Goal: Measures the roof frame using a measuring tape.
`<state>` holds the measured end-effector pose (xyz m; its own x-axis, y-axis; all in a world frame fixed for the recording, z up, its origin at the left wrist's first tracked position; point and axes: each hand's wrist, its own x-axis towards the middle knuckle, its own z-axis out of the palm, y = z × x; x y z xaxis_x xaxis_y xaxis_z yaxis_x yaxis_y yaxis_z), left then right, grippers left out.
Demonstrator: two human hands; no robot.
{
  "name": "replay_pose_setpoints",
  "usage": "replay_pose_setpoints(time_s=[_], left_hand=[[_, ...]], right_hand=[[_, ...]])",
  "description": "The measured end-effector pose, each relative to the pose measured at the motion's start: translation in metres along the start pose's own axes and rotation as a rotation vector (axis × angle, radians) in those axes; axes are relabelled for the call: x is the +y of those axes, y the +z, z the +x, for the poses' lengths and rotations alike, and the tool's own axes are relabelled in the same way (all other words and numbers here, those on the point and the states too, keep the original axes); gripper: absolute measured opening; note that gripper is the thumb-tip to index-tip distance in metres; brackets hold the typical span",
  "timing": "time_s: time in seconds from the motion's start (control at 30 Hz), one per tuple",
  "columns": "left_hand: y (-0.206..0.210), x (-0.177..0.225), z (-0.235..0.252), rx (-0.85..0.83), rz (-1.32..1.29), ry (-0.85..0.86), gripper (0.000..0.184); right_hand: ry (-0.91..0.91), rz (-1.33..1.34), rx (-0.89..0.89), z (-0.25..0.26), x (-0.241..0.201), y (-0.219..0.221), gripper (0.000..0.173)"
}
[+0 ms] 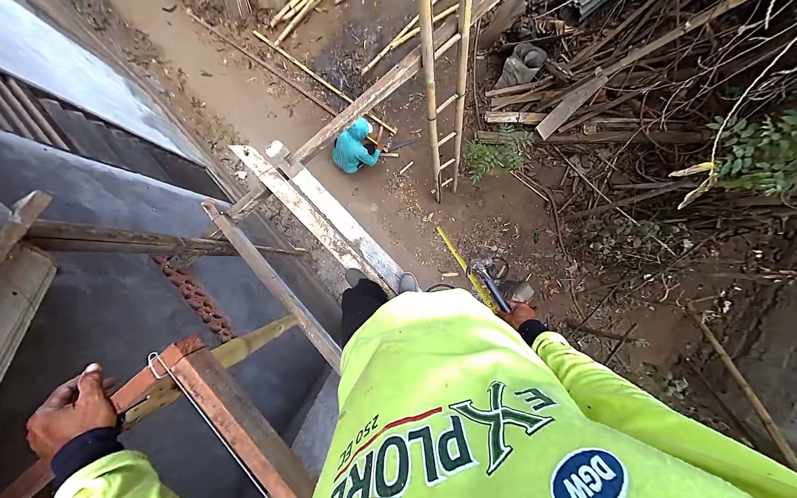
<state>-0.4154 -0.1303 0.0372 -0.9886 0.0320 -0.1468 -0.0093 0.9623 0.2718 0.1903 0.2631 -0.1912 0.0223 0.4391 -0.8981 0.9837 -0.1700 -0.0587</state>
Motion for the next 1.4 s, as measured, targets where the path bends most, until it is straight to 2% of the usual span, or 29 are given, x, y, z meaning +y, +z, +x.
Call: replay_pose_setpoints(time_s=[0.5,0.77,1.0,1.1,1.4], left_hand=[[0.002,-0.002,-0.001,0.001,-0.058,-0.006,0.042],[0.009,-0.017,0.009,0.031,-0.088,-0.017,0.041],[0.012,-0.017,0.01,0.043,-0.077,-0.017,0.04],[0.013,-0.016,0.01,0.04,-0.069,-0.023,0.04],[0.006,-0.007,0.003,0.024,-0.034,-0.015,0.044]], right_hand=[[0.033,0.033,0.021,0.013,-0.004,0.014,0.043],[-0.013,-0.095,0.031,0.034,-0.02,0.002,0.043],[-0.018,-0.089,0.038,0.023,-0.037,-0.014,0.042],[-0.005,-0.094,0.073,0.036,-0.029,-0.009,0.04],[0.011,-0.032,0.02,0.022,-0.019,0.001,0.042]])
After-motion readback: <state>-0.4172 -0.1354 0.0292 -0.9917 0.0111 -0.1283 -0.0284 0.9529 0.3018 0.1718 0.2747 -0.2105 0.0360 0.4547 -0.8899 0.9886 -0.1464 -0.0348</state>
